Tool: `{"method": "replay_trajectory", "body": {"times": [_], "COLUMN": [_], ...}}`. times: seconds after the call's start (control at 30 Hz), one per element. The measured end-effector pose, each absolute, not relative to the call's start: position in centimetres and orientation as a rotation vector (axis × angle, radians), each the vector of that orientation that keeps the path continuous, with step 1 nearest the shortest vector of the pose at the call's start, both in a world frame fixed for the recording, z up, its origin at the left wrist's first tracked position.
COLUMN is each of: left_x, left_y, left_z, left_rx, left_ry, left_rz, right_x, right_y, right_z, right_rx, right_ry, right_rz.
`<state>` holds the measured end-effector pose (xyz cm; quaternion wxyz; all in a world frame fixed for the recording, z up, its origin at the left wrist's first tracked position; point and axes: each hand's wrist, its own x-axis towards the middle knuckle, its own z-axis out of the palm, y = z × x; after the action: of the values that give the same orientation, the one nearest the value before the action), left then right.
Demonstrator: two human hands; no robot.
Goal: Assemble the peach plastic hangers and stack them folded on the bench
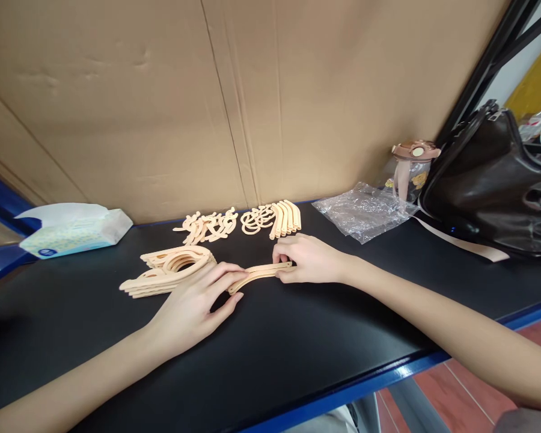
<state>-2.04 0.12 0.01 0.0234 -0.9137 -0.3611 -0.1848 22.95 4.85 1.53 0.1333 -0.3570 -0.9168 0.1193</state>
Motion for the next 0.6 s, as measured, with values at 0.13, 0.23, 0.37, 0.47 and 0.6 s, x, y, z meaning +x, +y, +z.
{"method": "replay_trajectory", "body": {"times": [0.13, 0.23, 0.37, 0.47, 0.6], "left_x": [-2.02, -2.07, -2.1, -2.0, -1.9], "left_y": [0.17, 0.14, 0.04, 0.01, -0.01], "left_z": [-0.12, -0.1, 0.1, 0.19, 0.15], "left_rx": [-2.793, -2.768, -2.762, -2.752, -2.73], "left_ry": [-1.054, -1.023, -1.004, -1.006, -1.001], "left_rz": [-0.563, -0.567, -0.546, -0.503, -0.481], "right_x": [22.87, 22.9, 22.95, 22.88, 22.76], "right_y": [4.8, 4.78, 4.8, 4.75, 4.65], "right_z": [1.63, 1.61, 1.49, 1.41, 1.31], "right_rx": [-1.043, -1.03, -1.034, -1.052, -1.053], "right_ry": [-2.656, -2.657, -2.65, -2.654, -2.661], "right_rz": [0.333, 0.349, 0.382, 0.395, 0.415]}}
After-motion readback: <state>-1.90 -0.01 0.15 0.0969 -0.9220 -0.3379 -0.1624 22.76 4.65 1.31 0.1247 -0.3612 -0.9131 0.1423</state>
